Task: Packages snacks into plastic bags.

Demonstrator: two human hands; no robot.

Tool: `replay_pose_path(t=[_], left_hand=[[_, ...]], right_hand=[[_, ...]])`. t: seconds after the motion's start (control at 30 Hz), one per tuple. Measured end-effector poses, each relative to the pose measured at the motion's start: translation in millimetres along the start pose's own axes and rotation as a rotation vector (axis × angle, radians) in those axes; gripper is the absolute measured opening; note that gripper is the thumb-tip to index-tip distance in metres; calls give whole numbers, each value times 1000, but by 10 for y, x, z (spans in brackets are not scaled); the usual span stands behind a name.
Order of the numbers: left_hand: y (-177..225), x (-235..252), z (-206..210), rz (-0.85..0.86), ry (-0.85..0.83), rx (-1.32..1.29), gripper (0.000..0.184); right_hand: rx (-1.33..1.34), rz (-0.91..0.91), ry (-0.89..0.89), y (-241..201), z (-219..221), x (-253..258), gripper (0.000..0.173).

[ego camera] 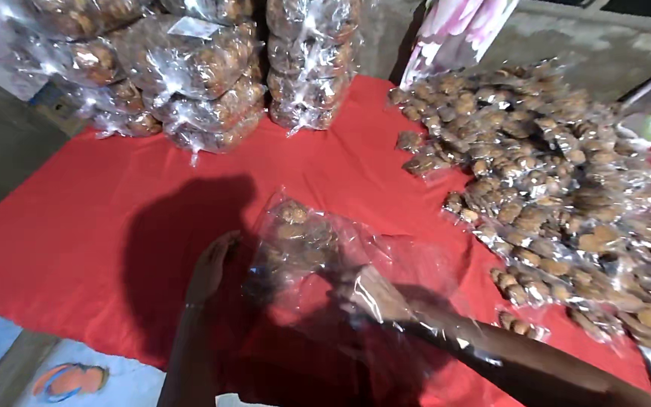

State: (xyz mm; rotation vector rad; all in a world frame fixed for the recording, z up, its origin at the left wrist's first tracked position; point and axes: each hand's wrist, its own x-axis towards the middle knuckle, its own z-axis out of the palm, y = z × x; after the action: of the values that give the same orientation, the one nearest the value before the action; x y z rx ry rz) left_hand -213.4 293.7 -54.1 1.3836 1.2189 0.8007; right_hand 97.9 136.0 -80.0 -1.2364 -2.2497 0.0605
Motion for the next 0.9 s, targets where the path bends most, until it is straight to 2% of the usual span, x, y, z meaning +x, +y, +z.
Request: replay_pose_path(t=[0.1,0.2,0.33,0.37,0.43,0.5,0.57,0.63,0.73,0.83,0.9], left_hand=[[18,245,16,-29,-148,94,46],[165,388,111,-76,-298,242,43],[203,495,191,-87,-401,346,41],[244,480,206,-106,-400,368,41],[289,440,213,-119,-385,386,39],[244,419,213,-96,-357,351,37],[141,408,198,-57,-338,288,43],[51,386,199,-8,-299,243,54],[-132,406,214,103,-202,182,64],[-166,372,183,78,-192,69,52],[-84,278,189,-18,-180,2,49]], right_hand=[[-7,234,-11,170,34,79,52],[25,320,-46,381,154,333,66],[18,272,-61,589,311,604,54],[41,297,-74,581,343,661,56],[166,446,-125,496,366,820,66],[301,611,-117,414,386,993,65],[426,725,-83,351,422,1142,57],[532,728,-8,342,548,1216,50],[706,755,49,288,666,1283,51],[964,846,176,220,715,1382,48],[946,896,204,221,803,1420,44]])
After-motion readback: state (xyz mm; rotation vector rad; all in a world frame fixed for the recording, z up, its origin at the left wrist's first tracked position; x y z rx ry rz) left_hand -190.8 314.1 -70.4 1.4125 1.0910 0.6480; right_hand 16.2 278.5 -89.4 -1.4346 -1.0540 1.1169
